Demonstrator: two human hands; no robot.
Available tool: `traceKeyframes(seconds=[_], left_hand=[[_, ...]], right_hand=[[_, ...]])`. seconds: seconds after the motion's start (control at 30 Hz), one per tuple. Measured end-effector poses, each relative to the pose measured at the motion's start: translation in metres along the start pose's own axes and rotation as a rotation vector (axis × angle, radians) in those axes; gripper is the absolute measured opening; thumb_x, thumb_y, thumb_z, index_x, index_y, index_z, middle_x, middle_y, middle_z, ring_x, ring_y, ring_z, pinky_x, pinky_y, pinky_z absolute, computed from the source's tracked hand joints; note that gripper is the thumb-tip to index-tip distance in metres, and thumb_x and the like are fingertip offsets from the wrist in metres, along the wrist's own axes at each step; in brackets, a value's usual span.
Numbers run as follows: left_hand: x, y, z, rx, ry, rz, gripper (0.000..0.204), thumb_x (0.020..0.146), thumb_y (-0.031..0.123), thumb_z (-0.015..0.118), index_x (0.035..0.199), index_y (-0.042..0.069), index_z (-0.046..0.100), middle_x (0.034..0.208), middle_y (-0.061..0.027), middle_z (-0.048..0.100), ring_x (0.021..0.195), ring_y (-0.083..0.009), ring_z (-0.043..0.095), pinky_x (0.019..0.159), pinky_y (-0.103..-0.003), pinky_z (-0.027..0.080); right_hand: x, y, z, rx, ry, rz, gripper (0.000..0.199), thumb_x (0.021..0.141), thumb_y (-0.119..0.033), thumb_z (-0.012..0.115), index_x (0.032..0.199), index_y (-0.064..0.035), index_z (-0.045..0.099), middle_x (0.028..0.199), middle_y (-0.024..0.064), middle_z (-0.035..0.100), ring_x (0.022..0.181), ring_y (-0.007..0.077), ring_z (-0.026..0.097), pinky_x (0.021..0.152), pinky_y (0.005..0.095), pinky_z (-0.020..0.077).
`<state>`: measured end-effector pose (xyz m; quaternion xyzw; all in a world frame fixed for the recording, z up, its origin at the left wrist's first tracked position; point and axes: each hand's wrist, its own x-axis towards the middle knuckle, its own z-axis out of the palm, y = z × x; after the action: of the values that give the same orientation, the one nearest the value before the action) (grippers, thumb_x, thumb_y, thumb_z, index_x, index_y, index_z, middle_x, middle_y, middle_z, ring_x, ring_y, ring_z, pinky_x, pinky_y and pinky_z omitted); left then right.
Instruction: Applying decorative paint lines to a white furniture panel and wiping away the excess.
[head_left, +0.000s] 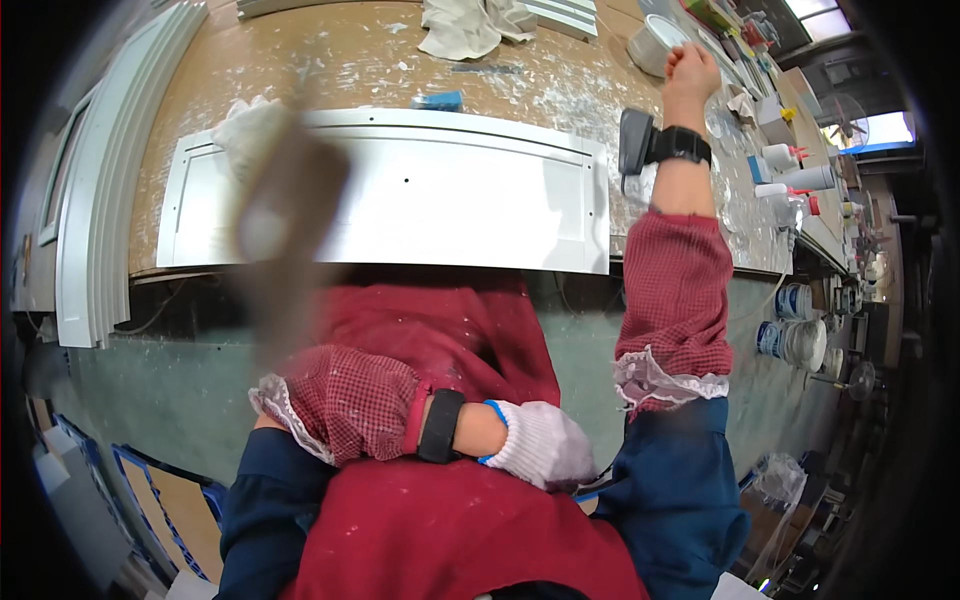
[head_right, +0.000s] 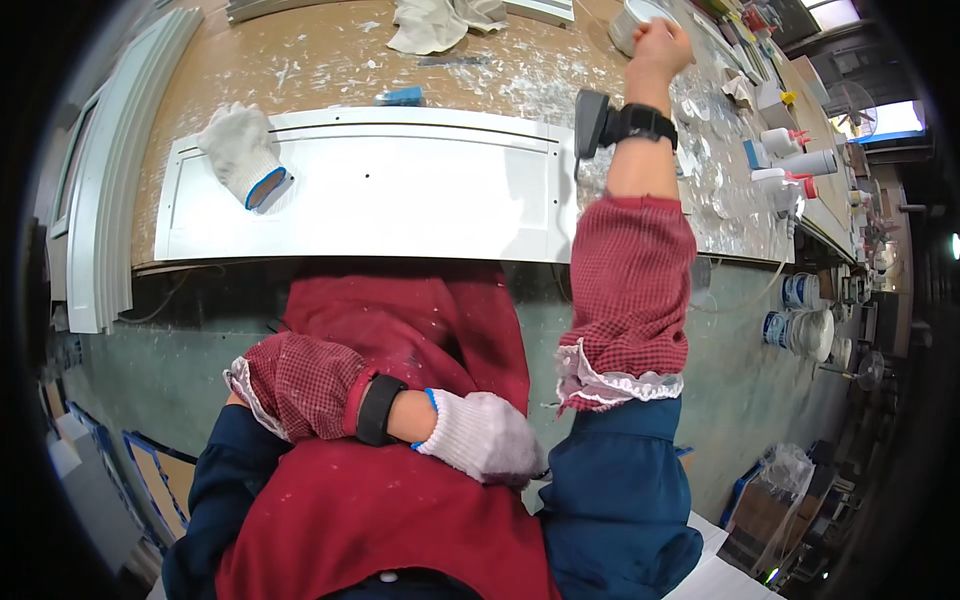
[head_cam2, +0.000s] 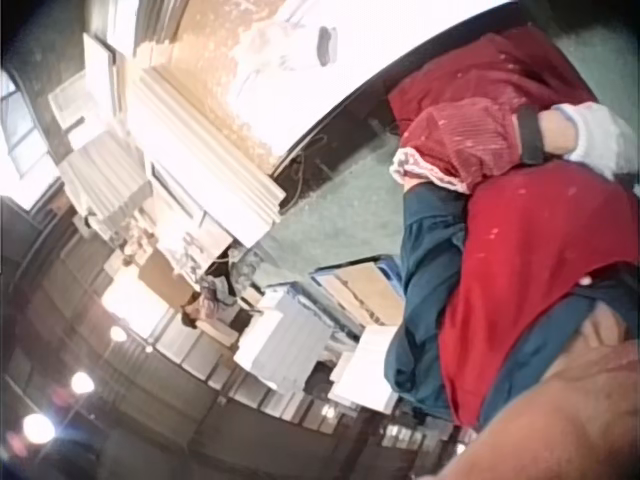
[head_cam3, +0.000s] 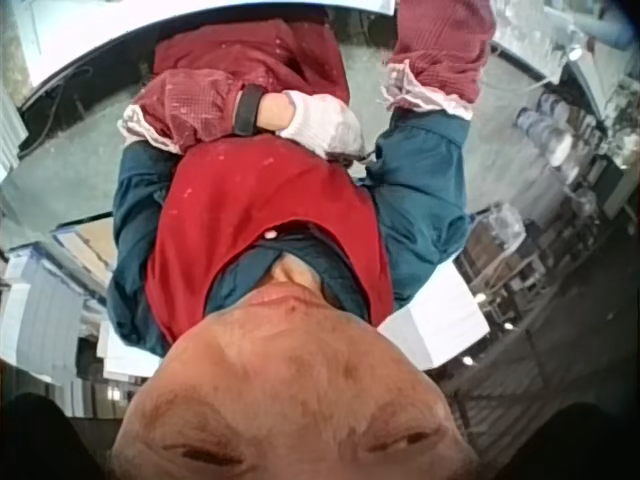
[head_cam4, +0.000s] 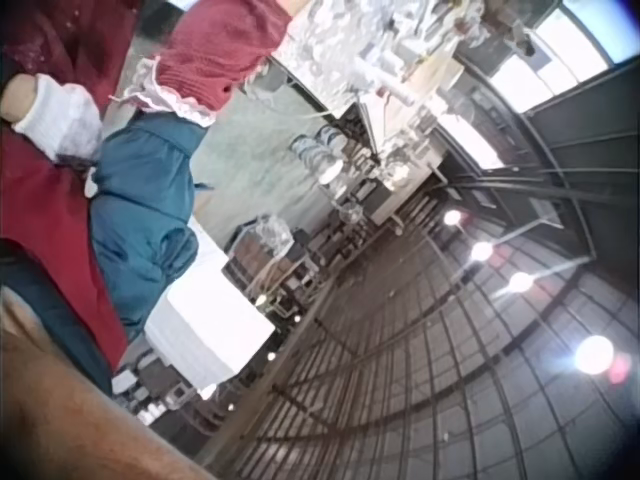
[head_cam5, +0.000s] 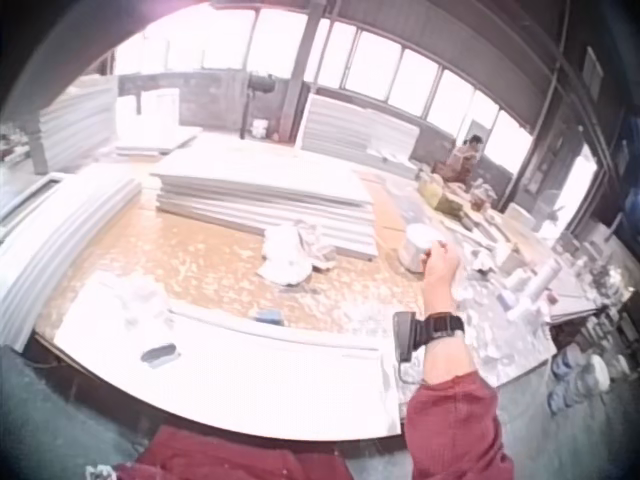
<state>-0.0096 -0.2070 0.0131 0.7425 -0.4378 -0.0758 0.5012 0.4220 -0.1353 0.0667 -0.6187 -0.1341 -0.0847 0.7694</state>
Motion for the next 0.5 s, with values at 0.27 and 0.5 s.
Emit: traceKeyframes(seconds=[0.27, 0.5], left_hand=[[-0.114, 0.013, -0.095, -0.004, 0.396, -0.703, 0.056, 0.083, 0.025, 0.065, 0.134, 0.008, 0.047, 0.105, -0.0106, 0.065, 0.093, -0.0219, 0.065, 0.077, -0.032, 0.052], [-0.206, 0.057, -0.074, -0.593, 1.137, -1.076, 0.05, 0.083, 0.008, 0.063, 0.128, -0.009, 0.048, 0.106, -0.007, 0.06, 0.096, -0.0125, 0.055, 0.088, -0.026, 0.045]], right_hand=[[-0.235, -0.067, -0.035, -0.52, -1.255, -0.295, 0.019, 0.086, -0.007, 0.063, 0.105, -0.0028, 0.063, 0.085, 0.0111, 0.062, 0.073, 0.0211, 0.062, 0.068, 0.0303, 0.0497], [-0.329, -0.047, -0.108, 0.859, -0.489, 1.18, 0.021, 0.1, -0.02, 0.044, 0.094, -0.003, 0.055, 0.065, 0.0034, 0.047, 0.052, 0.0097, 0.038, 0.046, 0.0232, 0.0295]])
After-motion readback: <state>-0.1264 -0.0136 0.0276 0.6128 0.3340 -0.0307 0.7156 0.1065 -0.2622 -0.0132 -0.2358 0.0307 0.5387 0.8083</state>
